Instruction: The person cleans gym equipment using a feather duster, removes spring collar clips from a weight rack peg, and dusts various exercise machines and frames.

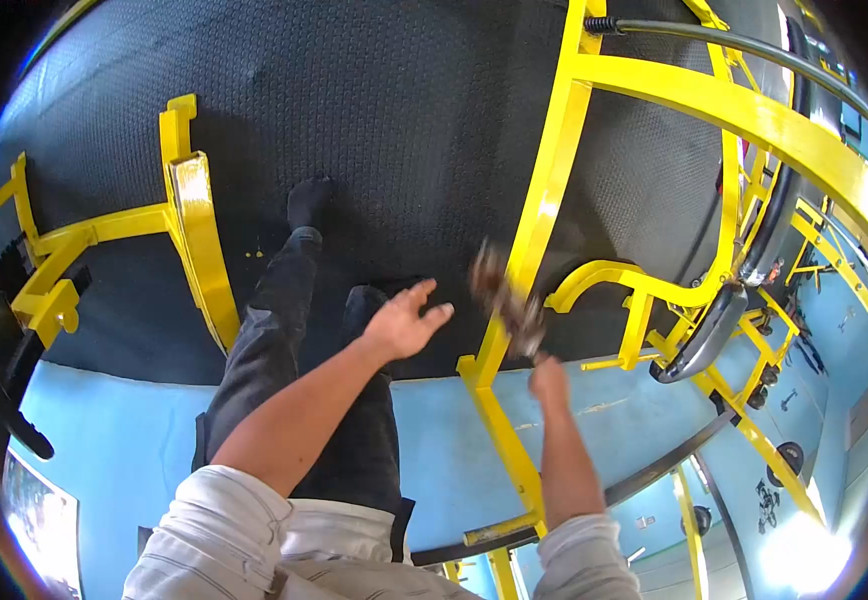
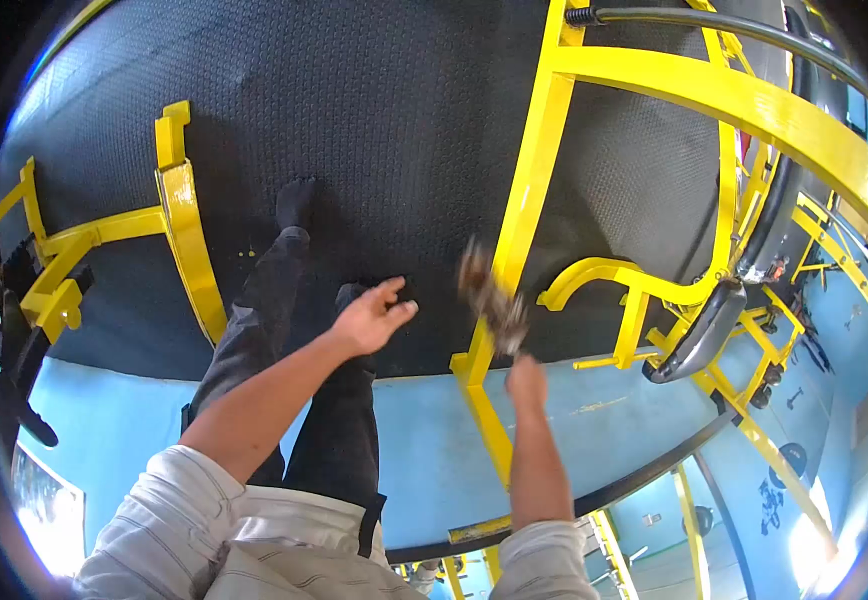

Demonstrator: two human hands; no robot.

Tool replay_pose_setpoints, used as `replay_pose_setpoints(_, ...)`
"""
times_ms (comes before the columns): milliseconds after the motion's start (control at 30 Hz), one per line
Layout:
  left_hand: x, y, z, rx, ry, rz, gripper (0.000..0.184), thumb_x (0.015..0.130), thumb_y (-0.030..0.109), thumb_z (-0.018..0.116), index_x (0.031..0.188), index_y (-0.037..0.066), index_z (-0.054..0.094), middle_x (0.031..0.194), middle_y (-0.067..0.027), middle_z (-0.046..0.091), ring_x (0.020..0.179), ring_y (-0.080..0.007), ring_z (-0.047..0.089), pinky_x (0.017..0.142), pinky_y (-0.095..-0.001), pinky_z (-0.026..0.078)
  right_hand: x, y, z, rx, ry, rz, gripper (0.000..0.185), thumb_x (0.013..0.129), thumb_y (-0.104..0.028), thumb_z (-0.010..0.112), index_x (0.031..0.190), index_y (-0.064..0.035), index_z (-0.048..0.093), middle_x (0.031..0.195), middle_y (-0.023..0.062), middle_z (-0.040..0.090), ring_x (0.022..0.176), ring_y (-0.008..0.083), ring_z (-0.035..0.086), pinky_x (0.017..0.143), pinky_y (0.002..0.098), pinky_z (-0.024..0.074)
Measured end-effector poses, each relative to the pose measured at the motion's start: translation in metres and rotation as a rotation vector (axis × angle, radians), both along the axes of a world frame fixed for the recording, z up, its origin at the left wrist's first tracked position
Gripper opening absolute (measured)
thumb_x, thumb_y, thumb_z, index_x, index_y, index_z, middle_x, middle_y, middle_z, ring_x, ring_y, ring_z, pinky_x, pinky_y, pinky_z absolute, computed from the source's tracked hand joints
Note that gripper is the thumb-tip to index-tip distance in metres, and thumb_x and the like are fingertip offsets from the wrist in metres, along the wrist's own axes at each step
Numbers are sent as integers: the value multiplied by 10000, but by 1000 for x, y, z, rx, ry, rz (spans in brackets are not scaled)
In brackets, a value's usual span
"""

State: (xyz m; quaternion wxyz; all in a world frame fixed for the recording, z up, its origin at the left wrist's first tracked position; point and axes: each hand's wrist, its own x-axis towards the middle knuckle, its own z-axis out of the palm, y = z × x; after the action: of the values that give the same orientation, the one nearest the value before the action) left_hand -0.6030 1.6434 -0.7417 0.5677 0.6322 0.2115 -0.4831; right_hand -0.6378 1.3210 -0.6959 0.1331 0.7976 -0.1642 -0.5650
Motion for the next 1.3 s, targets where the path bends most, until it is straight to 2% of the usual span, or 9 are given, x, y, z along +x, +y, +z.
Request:
replay_pose_setpoints(67,-13,-14,13,-23,-34,-96,618,881,428,539,1354,60,389,1251,-232,502,1098,-329,551,945,-371,431,-46,-20,-7,-16,262,12,389,774,-71,486,1155,-79,565,1074,252,585,1009,407,563,865,482,448)
replay_pose_setpoints(167,-36,-40,21,-37,-43,-116,589,882,447,525,1343,99,411,1248,-199,512,1100,-338,546,941,-385,439,-4,29,11,73,-275,-153,345,812,-118,482,1142,-82,576,970,254,620,943,399,595,812,497,466)
replay_pose_setpoints(333,-54,-79,17,-37,-84,-183,597,891,467,493,1351,100,394,1271,-195,495,1135,-336,522,968,-390,423,38,11,-20,160,-652,20,576,767,-17,502,1311,-204,452,847,241,612,791,414,607,704,513,475)
replay_pose_setpoints(467,-71,-95,16,7,-196,-290,615,895,479,474,1357,85,379,1247,-189,512,1105,-321,537,946,-392,432,-49,-21,13,-1,-75,-88,599,801,-73,460,1383,-184,370,960,234,620,875,379,619,732,479,491)
replay_pose_setpoints(633,-95,-105,22,-47,-198,-272,569,889,434,510,1305,53,438,1206,-198,533,1080,-334,541,918,-398,434,-188,-84,50,-43,258,-38,239,864,-189,472,978,-82,653,968,172,661,933,338,634,787,436,513)
replay_pose_setpoints(833,-109,-89,53,-34,-204,-447,622,874,503,468,1338,93,407,1278,-199,491,1180,-380,455,1008,-425,359,-251,-34,23,-22,61,-335,305,875,-203,471,1089,-63,638,1148,167,607,1081,327,575,898,407,462)
replay_pose_setpoints(967,-70,-37,99,48,-160,-328,582,858,449,529,1298,75,455,1239,-193,528,1137,-334,514,966,-404,402,-162,44,83,113,389,-187,391,867,-289,484,1211,-124,568,1199,161,579,1136,332,533,932,418,431)
replay_pose_setpoints(1067,-39,13,114,173,-253,-269,549,852,418,551,1267,64,489,1204,-196,552,1116,-319,535,941,-391,425,-127,82,111,195,-80,-226,363,884,-237,452,1217,-124,545,1120,171,616,1048,367,576,887,447,454)
replay_pose_setpoints(1300,63,105,185,160,-314,64,584,833,412,613,1245,16,493,1166,-205,580,1094,-304,560,917,-352,435,38,170,208,520,-465,-100,378,869,-340,535,997,5,617,951,253,624,937,406,595,812,455,466)
